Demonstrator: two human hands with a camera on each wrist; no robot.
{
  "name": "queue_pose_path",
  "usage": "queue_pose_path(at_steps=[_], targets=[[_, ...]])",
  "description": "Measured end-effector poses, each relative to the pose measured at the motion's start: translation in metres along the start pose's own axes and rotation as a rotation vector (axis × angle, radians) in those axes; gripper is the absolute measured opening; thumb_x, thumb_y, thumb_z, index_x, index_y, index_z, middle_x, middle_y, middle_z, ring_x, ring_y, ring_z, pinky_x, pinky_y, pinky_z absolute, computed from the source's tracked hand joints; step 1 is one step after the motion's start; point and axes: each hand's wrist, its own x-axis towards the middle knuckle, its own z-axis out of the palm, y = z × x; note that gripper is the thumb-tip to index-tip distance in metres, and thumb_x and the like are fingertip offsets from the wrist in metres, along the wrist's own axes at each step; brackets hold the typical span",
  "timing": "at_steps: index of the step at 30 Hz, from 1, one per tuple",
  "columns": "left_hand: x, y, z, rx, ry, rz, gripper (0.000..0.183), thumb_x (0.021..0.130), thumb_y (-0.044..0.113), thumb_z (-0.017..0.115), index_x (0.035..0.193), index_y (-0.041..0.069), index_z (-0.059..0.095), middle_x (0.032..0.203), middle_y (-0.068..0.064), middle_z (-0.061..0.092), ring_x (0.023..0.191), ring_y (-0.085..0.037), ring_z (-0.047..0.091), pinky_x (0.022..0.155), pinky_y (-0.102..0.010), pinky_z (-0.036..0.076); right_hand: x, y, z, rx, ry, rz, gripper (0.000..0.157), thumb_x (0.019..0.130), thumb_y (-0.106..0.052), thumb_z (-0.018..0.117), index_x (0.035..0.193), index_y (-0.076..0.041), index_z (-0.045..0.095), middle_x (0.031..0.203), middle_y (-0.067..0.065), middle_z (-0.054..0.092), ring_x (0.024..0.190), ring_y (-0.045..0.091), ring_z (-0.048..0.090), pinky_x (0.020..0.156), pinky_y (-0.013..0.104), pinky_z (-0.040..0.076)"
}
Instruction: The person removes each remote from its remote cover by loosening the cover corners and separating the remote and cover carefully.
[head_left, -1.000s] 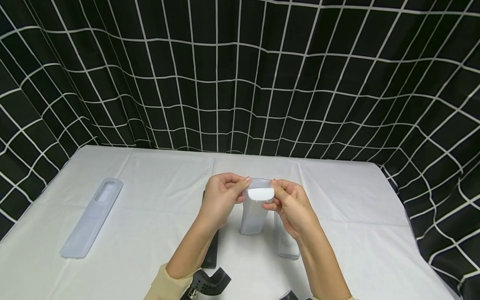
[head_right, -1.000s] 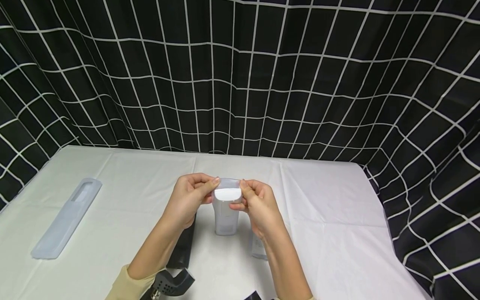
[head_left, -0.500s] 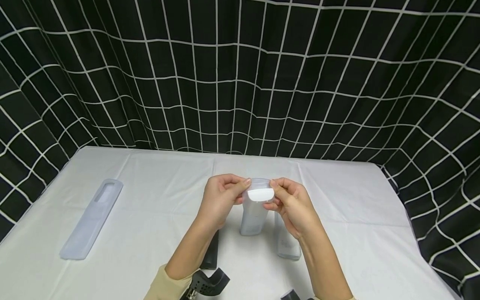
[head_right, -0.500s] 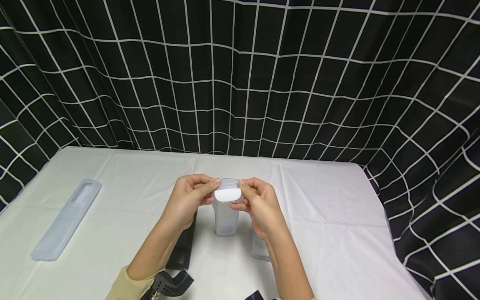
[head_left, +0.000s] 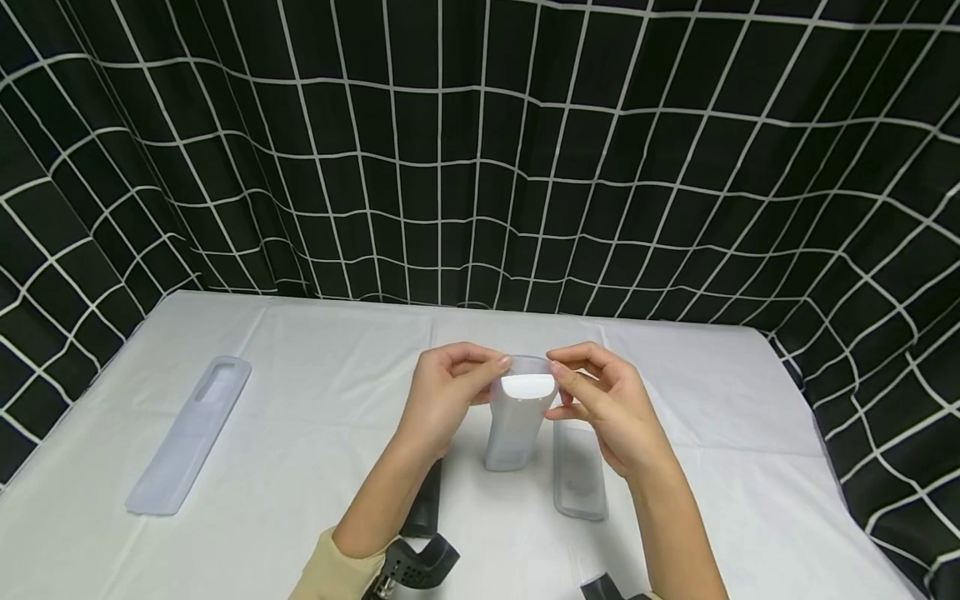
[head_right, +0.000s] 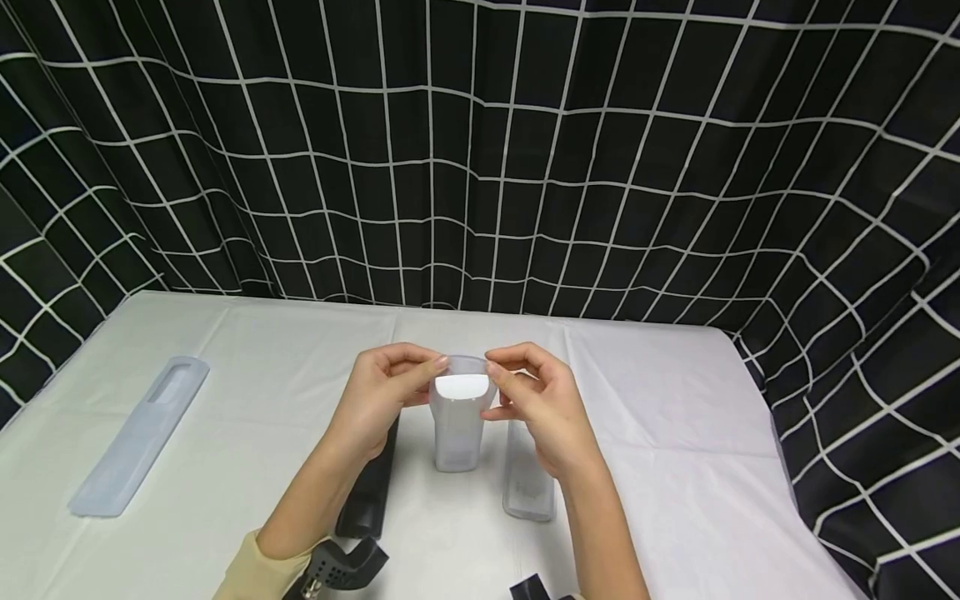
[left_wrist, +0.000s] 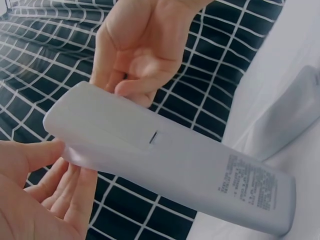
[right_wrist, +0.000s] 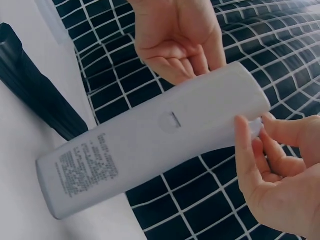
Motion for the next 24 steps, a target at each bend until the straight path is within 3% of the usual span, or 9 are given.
queue_pose_path(at_steps=[6,11,18,24], targets=[[0.0002,0.0016,-0.0014,-0.027,-0.020,-0.004,0.017,0.099,0.008,0.073,0.107,-0.007,0.075,0.100,-0.016,0.079,0.083,-0.012,0.073,0.085,-0.036,0.065,-0.0017,-0.0023,-0.0031,-0.065,-0.028,-0.099,0.011,0.102,0.001,0.064,0.110,0.001,0.071,0.100,0.001,0.067,0.079,0.013,0.061,0.075,0.032,0.065],[0.0005,0.0021,-0.0036,-0.035,-0.042,-0.004,0.019,0.101,0.008,0.071,0.112,-0.007,0.074,0.105,-0.017,0.077,0.087,-0.015,0.074,0.090,-0.040,0.064,-0.0020,-0.0016,-0.0040,-0.114,-0.068,-0.156,0.019,0.101,0.001,0.067,0.117,0.011,0.067,0.107,0.000,0.069,0.090,0.014,0.064,0.080,0.030,0.063],[0.0021,0.0004,-0.0064,-0.042,-0.068,0.023,0.021,0.103,0.008,0.067,0.118,-0.007,0.072,0.113,-0.019,0.076,0.095,-0.019,0.075,0.094,-0.041,0.063,-0.0032,-0.0015,-0.0035,-0.210,-0.067,-0.174,0.029,0.092,0.004,0.077,0.120,0.003,0.071,0.111,-0.001,0.064,0.098,0.016,0.059,0.075,0.023,0.058],[0.0019,0.0003,-0.0084,-0.055,-0.097,0.042,0.023,0.104,0.005,0.065,0.122,-0.007,0.070,0.118,-0.020,0.073,0.103,-0.022,0.074,0.098,-0.043,0.061,-0.0034,-0.0003,-0.0020,-0.253,-0.081,-0.179,0.036,0.088,0.006,0.080,0.123,0.004,0.069,0.116,0.002,0.059,0.101,0.019,0.060,0.079,0.025,0.061]])
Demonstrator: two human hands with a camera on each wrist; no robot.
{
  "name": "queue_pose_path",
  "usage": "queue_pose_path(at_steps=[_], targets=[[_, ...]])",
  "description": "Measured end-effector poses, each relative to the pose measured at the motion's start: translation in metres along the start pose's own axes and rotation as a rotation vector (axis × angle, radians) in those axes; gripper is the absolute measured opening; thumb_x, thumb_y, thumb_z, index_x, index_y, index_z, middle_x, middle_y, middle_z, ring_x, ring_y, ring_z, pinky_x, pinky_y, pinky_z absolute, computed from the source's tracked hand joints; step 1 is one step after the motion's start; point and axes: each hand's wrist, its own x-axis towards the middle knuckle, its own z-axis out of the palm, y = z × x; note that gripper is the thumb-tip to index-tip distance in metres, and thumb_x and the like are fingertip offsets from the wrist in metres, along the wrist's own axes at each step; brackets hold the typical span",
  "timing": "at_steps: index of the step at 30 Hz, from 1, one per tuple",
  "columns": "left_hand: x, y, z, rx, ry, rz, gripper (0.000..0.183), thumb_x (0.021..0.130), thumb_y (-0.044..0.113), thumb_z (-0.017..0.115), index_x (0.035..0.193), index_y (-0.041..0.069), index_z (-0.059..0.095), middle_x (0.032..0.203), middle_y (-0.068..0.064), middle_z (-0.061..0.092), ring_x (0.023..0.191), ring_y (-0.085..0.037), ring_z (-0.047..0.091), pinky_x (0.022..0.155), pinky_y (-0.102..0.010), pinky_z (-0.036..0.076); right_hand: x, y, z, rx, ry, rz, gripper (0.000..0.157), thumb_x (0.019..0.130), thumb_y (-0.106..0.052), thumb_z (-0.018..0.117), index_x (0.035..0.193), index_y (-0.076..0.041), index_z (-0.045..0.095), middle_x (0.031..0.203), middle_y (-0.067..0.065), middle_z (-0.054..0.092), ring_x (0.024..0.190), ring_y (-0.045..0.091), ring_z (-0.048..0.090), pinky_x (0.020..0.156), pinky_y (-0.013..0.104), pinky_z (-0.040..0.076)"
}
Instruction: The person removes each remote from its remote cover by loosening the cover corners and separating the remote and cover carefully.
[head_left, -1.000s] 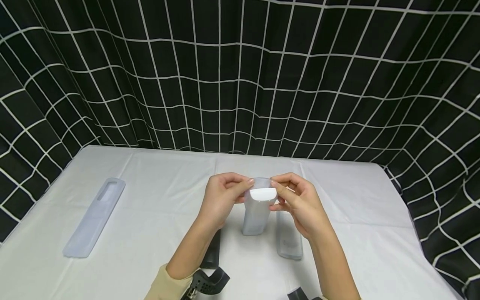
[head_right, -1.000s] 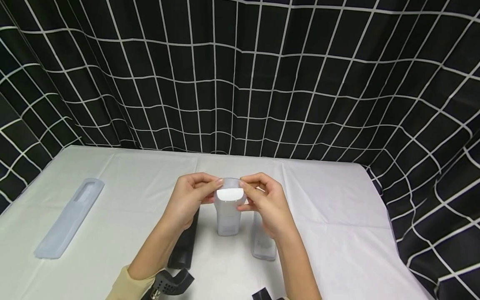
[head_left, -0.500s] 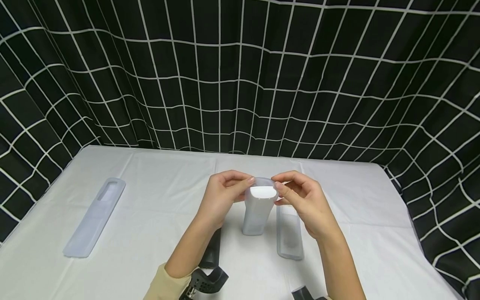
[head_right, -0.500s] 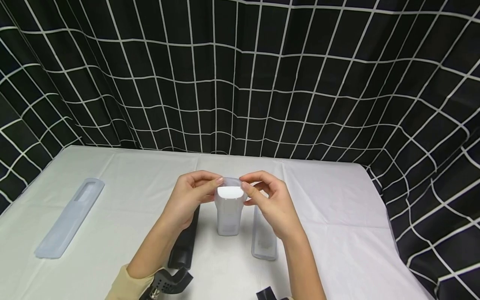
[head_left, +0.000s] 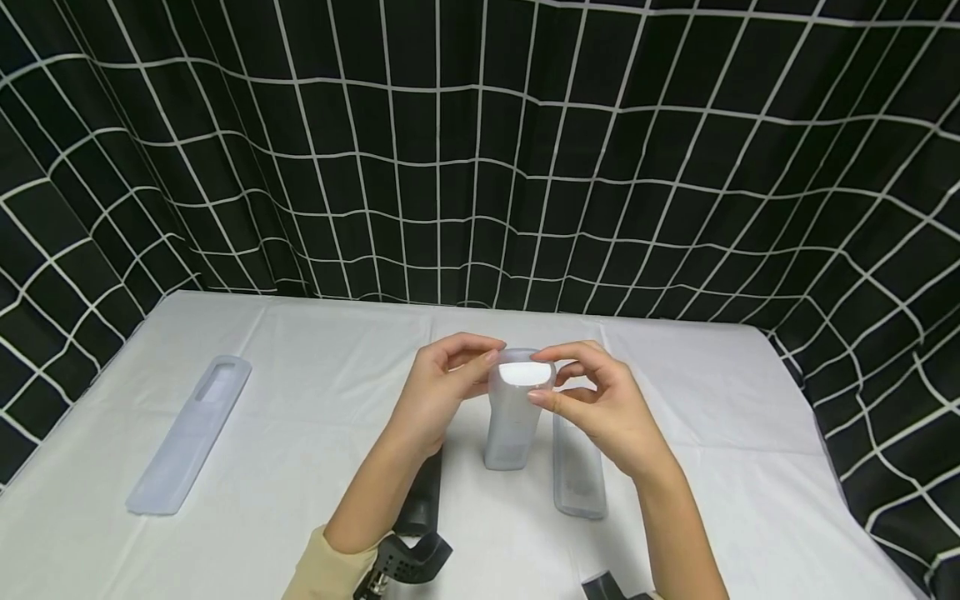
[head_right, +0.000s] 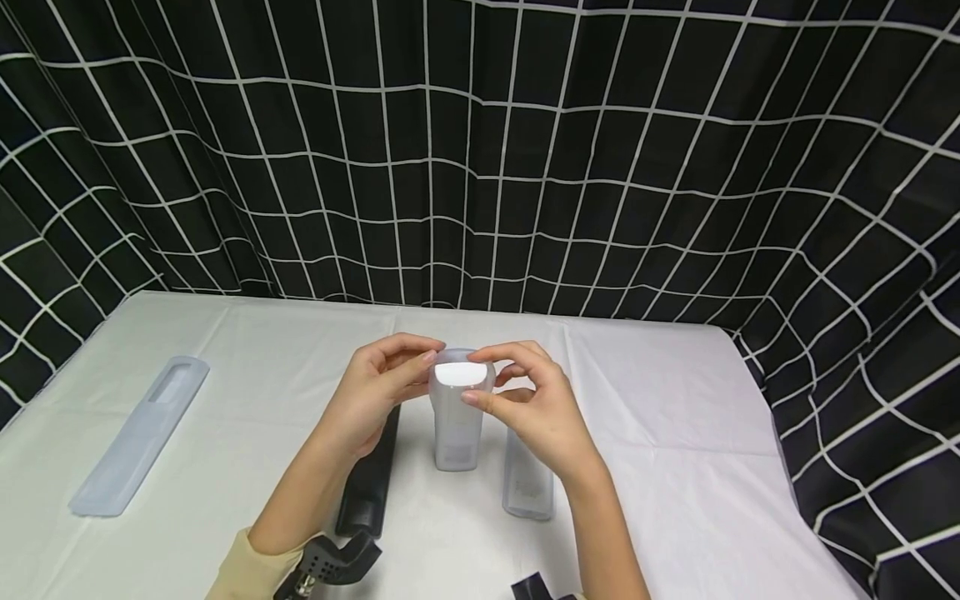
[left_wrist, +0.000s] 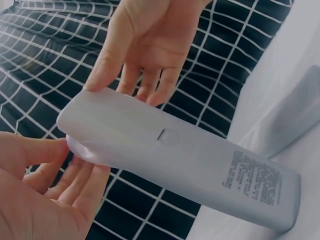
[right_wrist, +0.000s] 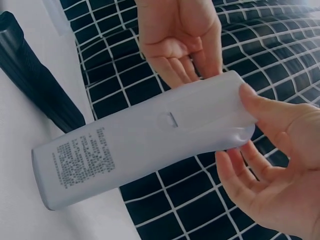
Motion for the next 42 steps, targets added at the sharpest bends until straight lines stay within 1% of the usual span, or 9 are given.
queue_pose_path(at_steps=[5,10,14,18,21,28,33,37,42], targets=[[0.000,-0.001,0.000,0.003,-0.017,-0.005,0.026,0.105,0.007,0.063,0.126,-0.006,0.069,0.124,-0.019,0.072,0.109,-0.024,0.073,0.101,-0.045,0.059,0.001,0.001,0.002,-0.011,-0.012,0.016,0.037,0.088,0.006,0.080,0.123,0.003,0.068,0.122,0.006,0.063,0.103,0.015,0.069,0.087,0.028,0.062],[0.000,-0.001,0.000,-0.006,-0.060,-0.019,0.029,0.106,0.010,0.061,0.131,-0.004,0.067,0.129,-0.019,0.070,0.114,-0.024,0.070,0.106,-0.048,0.056,0.001,0.000,0.001,-0.034,-0.007,0.050,0.034,0.090,0.002,0.080,0.121,0.001,0.068,0.124,0.003,0.065,0.099,0.017,0.075,0.085,0.030,0.061],[0.001,-0.002,0.000,-0.005,-0.085,-0.023,0.034,0.107,0.010,0.060,0.140,0.000,0.062,0.131,-0.020,0.069,0.117,-0.025,0.069,0.106,-0.050,0.056,0.001,-0.001,0.002,-0.039,0.033,0.028,0.030,0.090,0.003,0.080,0.118,0.001,0.069,0.123,0.007,0.065,0.095,0.017,0.075,0.080,0.029,0.061],[0.002,-0.002,0.000,-0.014,-0.107,-0.033,0.045,0.107,0.010,0.060,0.152,0.007,0.053,0.133,-0.022,0.067,0.121,-0.029,0.068,0.106,-0.052,0.056,0.001,-0.002,0.003,-0.016,0.081,0.019,0.031,0.090,0.006,0.079,0.118,0.004,0.067,0.121,0.005,0.064,0.093,0.017,0.074,0.079,0.030,0.064],[0.002,-0.004,-0.002,-0.015,-0.138,-0.037,0.048,0.107,0.010,0.060,0.154,0.007,0.051,0.136,-0.022,0.066,0.124,-0.029,0.067,0.106,-0.052,0.056,0.002,-0.003,0.003,0.017,0.110,0.029,0.032,0.092,0.007,0.076,0.121,0.007,0.063,0.122,0.006,0.061,0.094,0.019,0.074,0.081,0.032,0.065],[0.004,-0.008,-0.006,0.024,-0.216,-0.029,0.047,0.103,0.008,0.063,0.150,0.005,0.056,0.140,-0.021,0.063,0.120,-0.028,0.067,0.105,-0.046,0.055,0.003,-0.004,0.003,0.066,0.162,0.066,0.034,0.097,0.007,0.070,0.127,0.012,0.054,0.124,0.006,0.055,0.094,0.012,0.075,0.079,0.033,0.066],[0.005,-0.009,-0.007,0.087,-0.229,-0.016,0.050,0.100,0.007,0.067,0.149,0.006,0.057,0.141,-0.020,0.063,0.117,-0.030,0.070,0.098,-0.040,0.055,0.004,-0.004,0.003,0.146,0.221,0.078,0.029,0.097,0.012,0.066,0.124,0.007,0.054,0.118,0.012,0.052,0.089,0.010,0.075,0.078,0.035,0.066],[0.005,-0.010,-0.007,0.114,-0.235,-0.010,0.051,0.099,0.006,0.069,0.148,0.006,0.058,0.141,-0.020,0.063,0.116,-0.031,0.071,0.092,-0.036,0.055,0.005,-0.004,0.003,0.196,0.265,0.080,0.026,0.098,0.012,0.064,0.120,0.003,0.055,0.116,0.011,0.052,0.088,0.011,0.076,0.076,0.037,0.066],[0.005,-0.010,-0.008,0.150,-0.241,-0.003,0.053,0.097,0.006,0.073,0.148,0.007,0.059,0.141,-0.019,0.064,0.113,-0.028,0.072,0.085,-0.032,0.055,0.006,-0.004,0.005,0.243,0.317,0.100,0.023,0.099,0.010,0.064,0.118,0.003,0.053,0.117,0.012,0.052,0.087,0.012,0.075,0.074,0.037,0.067]])
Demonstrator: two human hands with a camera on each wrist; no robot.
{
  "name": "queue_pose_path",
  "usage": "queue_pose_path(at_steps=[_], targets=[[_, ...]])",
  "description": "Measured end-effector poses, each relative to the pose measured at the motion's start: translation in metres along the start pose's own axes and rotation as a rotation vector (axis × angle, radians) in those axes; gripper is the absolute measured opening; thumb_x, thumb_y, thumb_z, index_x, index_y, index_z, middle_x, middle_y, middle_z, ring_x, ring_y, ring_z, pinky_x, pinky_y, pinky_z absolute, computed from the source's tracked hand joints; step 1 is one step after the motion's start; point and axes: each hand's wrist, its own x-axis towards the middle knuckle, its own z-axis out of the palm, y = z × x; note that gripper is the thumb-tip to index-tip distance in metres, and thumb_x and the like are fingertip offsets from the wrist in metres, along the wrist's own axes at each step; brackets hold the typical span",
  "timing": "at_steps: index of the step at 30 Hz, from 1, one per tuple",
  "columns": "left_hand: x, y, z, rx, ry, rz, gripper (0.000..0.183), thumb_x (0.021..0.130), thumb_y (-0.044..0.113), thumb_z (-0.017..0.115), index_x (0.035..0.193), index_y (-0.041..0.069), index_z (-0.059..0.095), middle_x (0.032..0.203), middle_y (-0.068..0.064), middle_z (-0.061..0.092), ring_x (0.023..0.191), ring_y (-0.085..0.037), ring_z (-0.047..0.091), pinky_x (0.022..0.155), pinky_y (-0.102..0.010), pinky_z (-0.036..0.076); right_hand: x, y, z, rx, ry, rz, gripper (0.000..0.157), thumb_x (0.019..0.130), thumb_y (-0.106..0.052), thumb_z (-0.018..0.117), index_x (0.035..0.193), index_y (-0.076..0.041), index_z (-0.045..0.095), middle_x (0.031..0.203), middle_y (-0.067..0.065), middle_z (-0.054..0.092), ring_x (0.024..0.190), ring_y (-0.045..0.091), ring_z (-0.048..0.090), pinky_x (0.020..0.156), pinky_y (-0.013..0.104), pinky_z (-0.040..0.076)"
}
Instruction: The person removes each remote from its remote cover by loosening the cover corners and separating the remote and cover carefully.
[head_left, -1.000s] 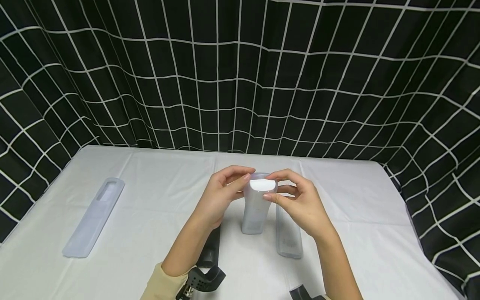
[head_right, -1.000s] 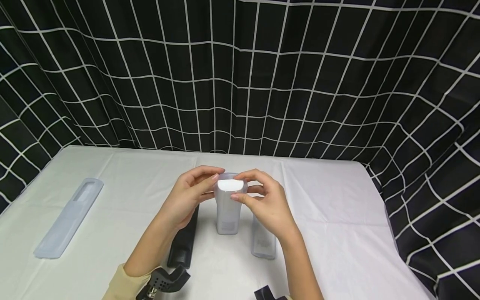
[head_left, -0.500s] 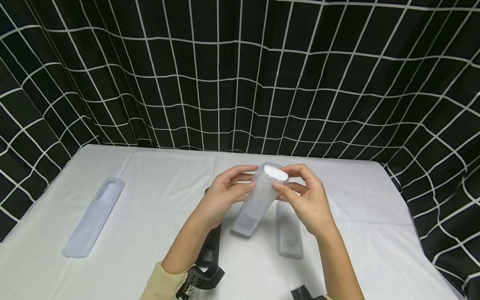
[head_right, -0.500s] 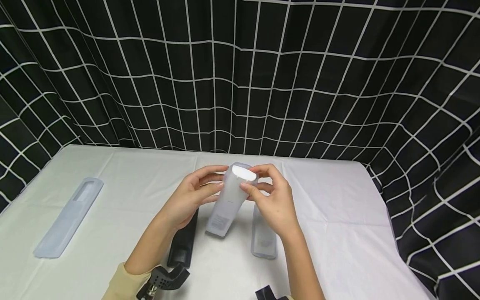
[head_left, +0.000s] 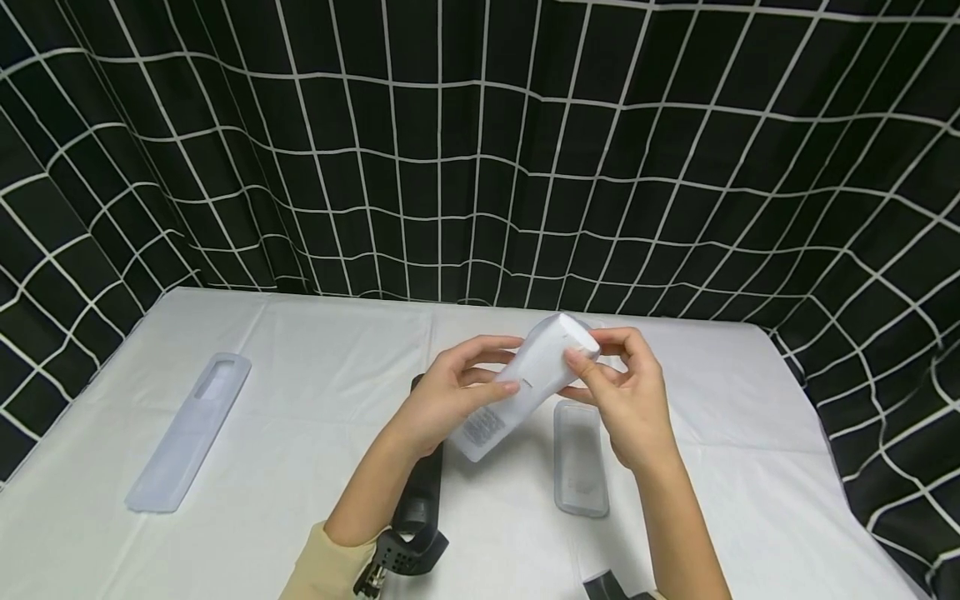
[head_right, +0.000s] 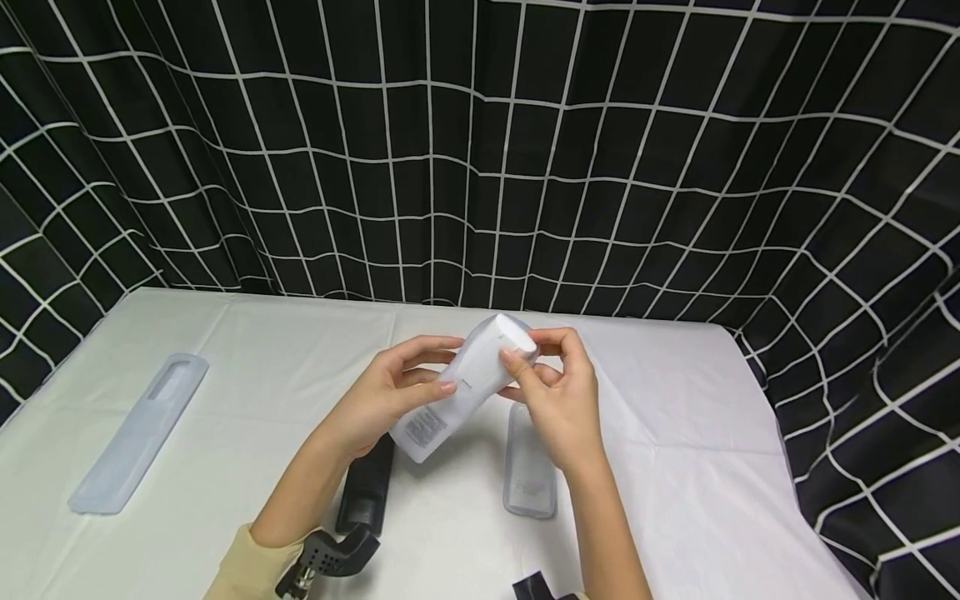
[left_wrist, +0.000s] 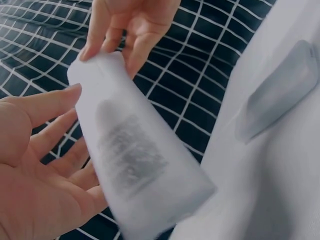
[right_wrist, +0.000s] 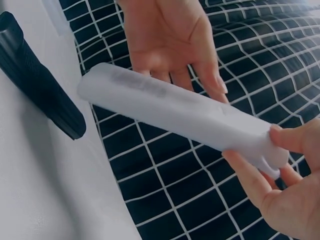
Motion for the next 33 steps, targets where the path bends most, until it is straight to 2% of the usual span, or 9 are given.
queue_pose_path(at_steps=[6,10,19,23,28,33], targets=[[-0.001,-0.001,-0.002,0.091,-0.011,0.024,0.056,0.093,0.008,0.078,0.146,0.010,0.061,0.138,-0.018,0.065,0.102,-0.023,0.071,0.081,-0.032,0.057,0.000,-0.001,0.001,0.026,0.068,0.043,0.020,0.102,0.007,0.061,0.117,0.004,0.048,0.122,0.013,0.049,0.084,0.011,0.075,0.071,0.035,0.067],[-0.001,-0.001,-0.005,0.177,-0.006,0.044,0.061,0.088,0.009,0.084,0.144,0.013,0.063,0.137,-0.014,0.067,0.101,-0.023,0.070,0.080,-0.032,0.057,0.000,-0.001,0.002,0.033,0.090,0.053,0.020,0.102,0.006,0.061,0.115,0.003,0.046,0.123,0.013,0.048,0.084,0.010,0.075,0.070,0.035,0.066],[-0.003,0.001,-0.008,0.324,0.027,0.076,0.073,0.075,0.004,0.095,0.141,0.017,0.066,0.129,-0.010,0.071,0.095,-0.020,0.066,0.083,-0.032,0.054,0.000,0.000,0.003,0.046,0.148,0.095,0.018,0.104,0.002,0.059,0.112,0.001,0.042,0.121,0.011,0.048,0.085,0.009,0.074,0.069,0.035,0.066],[-0.003,0.002,-0.008,0.384,0.061,0.091,0.073,0.072,0.005,0.097,0.138,0.017,0.069,0.124,-0.008,0.073,0.091,-0.017,0.065,0.081,-0.031,0.053,0.002,0.000,0.001,0.044,0.166,0.128,0.018,0.105,0.000,0.058,0.112,0.000,0.041,0.120,0.011,0.047,0.086,0.009,0.074,0.070,0.035,0.066],[-0.004,0.004,-0.007,0.368,0.074,0.094,0.069,0.072,0.005,0.096,0.136,0.014,0.071,0.124,-0.007,0.074,0.090,-0.017,0.065,0.080,-0.029,0.054,0.002,-0.001,-0.006,0.018,0.104,0.109,0.021,0.105,-0.001,0.059,0.112,-0.002,0.039,0.119,0.012,0.047,0.086,0.010,0.073,0.074,0.034,0.066],[-0.005,0.005,-0.009,0.358,0.060,0.101,0.067,0.073,0.002,0.094,0.135,0.012,0.072,0.128,-0.006,0.074,0.092,-0.017,0.066,0.081,-0.029,0.055,0.004,0.000,-0.021,-0.061,-0.060,0.042,0.027,0.103,0.000,0.063,0.120,-0.003,0.042,0.122,0.014,0.047,0.085,0.009,0.073,0.081,0.031,0.065]])
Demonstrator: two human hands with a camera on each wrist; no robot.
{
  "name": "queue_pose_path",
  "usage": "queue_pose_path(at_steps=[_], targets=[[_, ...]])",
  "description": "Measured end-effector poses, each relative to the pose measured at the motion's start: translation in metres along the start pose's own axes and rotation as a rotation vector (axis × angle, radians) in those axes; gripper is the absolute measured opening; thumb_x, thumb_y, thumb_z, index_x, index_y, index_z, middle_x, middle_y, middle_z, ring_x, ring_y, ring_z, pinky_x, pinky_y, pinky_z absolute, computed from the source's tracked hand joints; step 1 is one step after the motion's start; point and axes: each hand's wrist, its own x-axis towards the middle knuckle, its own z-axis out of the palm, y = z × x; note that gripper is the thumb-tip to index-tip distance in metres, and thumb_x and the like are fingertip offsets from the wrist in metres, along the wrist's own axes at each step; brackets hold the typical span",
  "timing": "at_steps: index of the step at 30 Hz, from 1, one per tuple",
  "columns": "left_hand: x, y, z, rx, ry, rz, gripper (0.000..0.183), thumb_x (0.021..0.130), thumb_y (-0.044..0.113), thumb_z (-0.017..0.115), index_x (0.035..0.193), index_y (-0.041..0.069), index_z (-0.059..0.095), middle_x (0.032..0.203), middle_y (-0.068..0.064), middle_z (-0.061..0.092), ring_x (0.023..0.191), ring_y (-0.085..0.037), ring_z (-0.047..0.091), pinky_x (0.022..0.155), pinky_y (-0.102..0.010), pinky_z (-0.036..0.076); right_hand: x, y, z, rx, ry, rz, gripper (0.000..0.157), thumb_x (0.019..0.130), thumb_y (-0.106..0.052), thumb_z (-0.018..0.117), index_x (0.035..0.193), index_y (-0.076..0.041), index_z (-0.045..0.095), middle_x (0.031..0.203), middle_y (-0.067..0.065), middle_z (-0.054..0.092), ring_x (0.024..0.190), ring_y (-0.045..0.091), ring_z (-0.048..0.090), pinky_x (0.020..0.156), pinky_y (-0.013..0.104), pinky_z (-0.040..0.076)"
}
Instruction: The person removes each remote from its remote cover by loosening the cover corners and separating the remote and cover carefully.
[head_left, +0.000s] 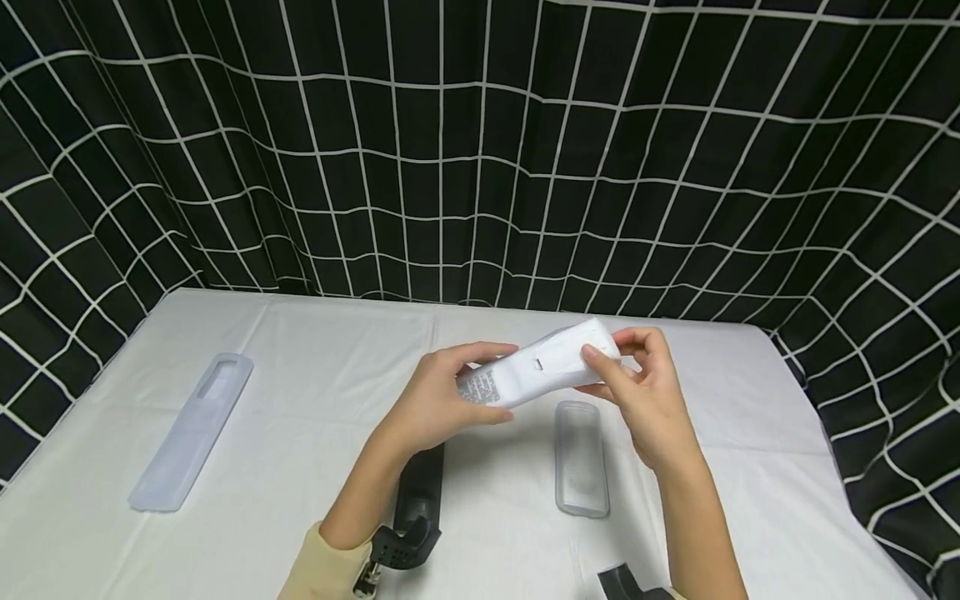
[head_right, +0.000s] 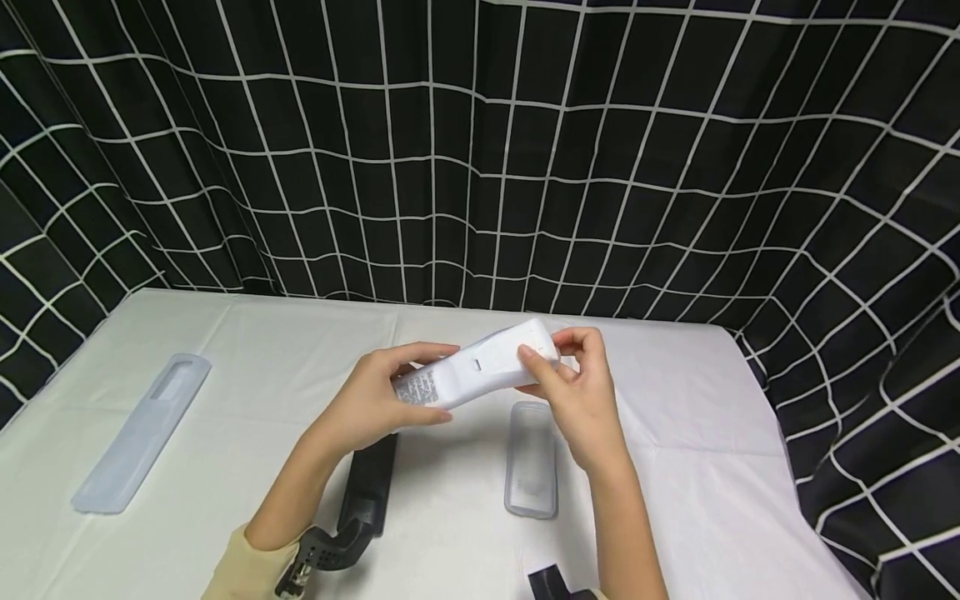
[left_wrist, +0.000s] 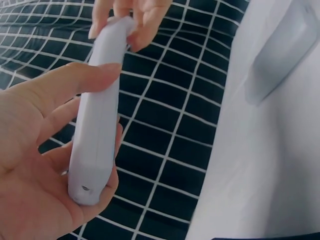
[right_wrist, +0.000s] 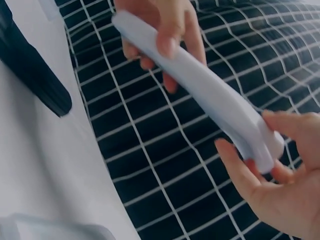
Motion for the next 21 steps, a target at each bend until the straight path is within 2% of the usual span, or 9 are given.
queue_pose_path(at_steps=[5,11,17,21], targets=[[-0.001,0.002,-0.006,0.019,-0.032,0.014,0.066,0.073,0.000,0.093,0.135,0.010,0.072,0.131,-0.006,0.073,0.093,-0.017,0.066,0.082,-0.029,0.056,0.000,0.000,-0.016,-0.055,-0.169,-0.077,0.042,0.099,0.006,0.067,0.135,-0.009,0.050,0.122,0.017,0.049,0.088,0.012,0.073,0.081,0.033,0.065],[-0.002,0.004,-0.013,0.044,-0.080,0.033,0.064,0.073,0.002,0.092,0.134,0.010,0.073,0.130,-0.006,0.073,0.092,-0.017,0.064,0.082,-0.029,0.056,0.002,-0.001,-0.029,-0.094,-0.290,-0.107,0.054,0.095,0.009,0.072,0.141,-0.014,0.058,0.125,0.017,0.050,0.096,0.017,0.074,0.081,0.033,0.065],[-0.003,0.001,-0.016,0.065,-0.123,0.030,0.064,0.074,0.004,0.091,0.135,0.011,0.073,0.130,-0.007,0.073,0.095,-0.017,0.064,0.082,-0.028,0.056,0.001,0.001,-0.037,-0.176,-0.357,-0.087,0.064,0.091,0.008,0.076,0.147,-0.018,0.059,0.126,0.019,0.050,0.099,0.017,0.073,0.082,0.029,0.064],[-0.004,0.000,-0.018,0.082,-0.136,0.045,0.064,0.075,0.004,0.091,0.136,0.011,0.072,0.131,-0.008,0.072,0.102,-0.018,0.064,0.084,-0.028,0.056,0.002,0.002,-0.037,-0.230,-0.357,-0.087,0.060,0.092,0.006,0.077,0.145,-0.017,0.060,0.123,0.018,0.053,0.093,0.018,0.073,0.076,0.030,0.063]])
